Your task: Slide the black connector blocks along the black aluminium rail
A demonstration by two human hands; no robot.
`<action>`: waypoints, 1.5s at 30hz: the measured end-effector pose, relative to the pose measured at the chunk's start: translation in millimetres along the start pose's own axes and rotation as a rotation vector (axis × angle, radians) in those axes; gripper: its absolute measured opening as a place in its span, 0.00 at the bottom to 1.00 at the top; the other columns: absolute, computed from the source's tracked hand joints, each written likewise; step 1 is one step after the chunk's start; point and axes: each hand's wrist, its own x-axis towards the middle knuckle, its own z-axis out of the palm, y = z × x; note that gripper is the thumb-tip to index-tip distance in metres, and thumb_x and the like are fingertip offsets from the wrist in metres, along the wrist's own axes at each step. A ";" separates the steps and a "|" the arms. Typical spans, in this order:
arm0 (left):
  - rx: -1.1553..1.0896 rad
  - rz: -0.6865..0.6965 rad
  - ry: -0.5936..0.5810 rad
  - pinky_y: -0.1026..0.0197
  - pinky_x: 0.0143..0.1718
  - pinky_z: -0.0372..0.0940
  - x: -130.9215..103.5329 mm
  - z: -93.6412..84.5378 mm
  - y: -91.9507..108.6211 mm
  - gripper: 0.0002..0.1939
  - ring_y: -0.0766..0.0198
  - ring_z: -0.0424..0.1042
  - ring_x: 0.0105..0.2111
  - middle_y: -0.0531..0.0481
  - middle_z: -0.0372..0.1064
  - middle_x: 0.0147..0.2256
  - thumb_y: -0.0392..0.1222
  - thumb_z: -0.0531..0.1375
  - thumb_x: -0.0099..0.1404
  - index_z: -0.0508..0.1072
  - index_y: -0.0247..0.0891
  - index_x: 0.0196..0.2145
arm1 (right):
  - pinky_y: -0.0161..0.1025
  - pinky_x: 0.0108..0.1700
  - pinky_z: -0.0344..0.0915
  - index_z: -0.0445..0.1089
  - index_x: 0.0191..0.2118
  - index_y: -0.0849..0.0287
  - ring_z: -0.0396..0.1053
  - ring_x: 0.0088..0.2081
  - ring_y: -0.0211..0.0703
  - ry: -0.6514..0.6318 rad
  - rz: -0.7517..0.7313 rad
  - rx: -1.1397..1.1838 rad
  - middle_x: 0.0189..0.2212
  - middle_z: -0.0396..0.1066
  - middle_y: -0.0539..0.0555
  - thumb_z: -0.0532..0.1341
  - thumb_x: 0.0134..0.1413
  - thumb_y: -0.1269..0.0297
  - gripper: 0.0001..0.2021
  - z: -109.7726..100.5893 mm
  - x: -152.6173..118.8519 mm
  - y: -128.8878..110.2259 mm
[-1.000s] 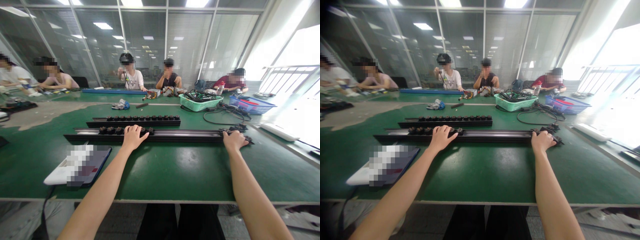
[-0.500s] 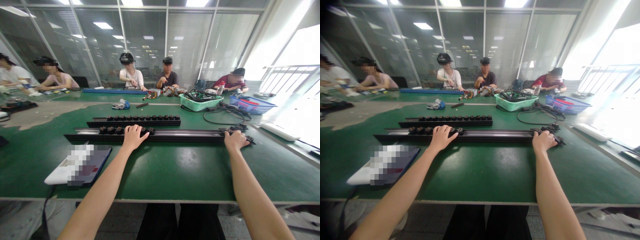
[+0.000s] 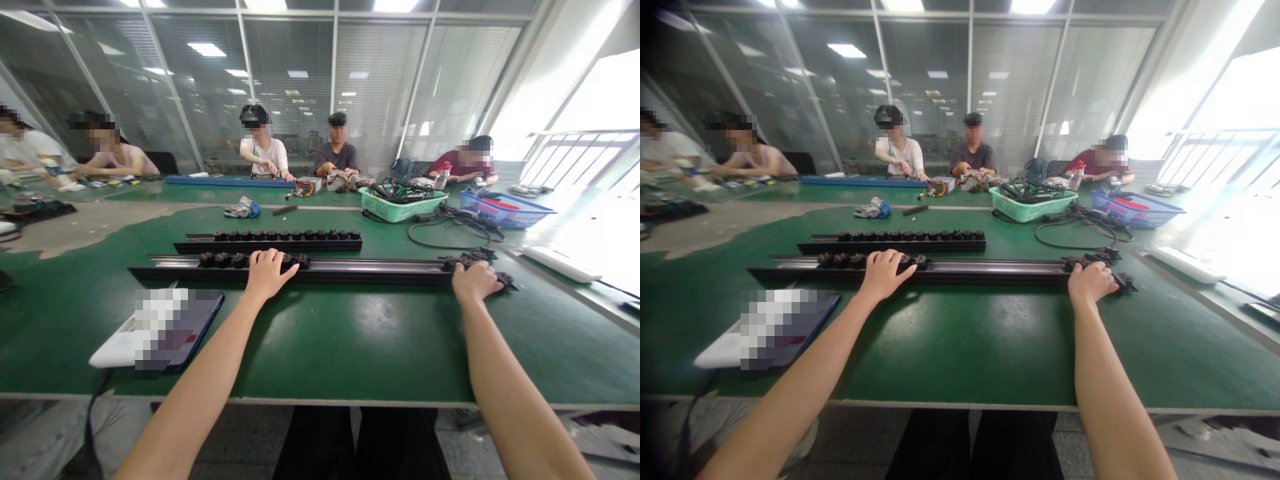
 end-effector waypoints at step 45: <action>0.076 0.048 0.071 0.45 0.57 0.56 -12.7 -16.4 -9.7 0.25 0.48 0.70 0.49 0.38 0.73 0.46 0.58 0.47 0.76 0.75 0.38 0.45 | 0.48 0.55 0.55 0.61 0.66 0.61 0.66 0.55 0.55 -0.392 -1.118 0.142 0.54 0.71 0.65 0.49 0.73 0.59 0.22 -38.1 -267.2 -223.1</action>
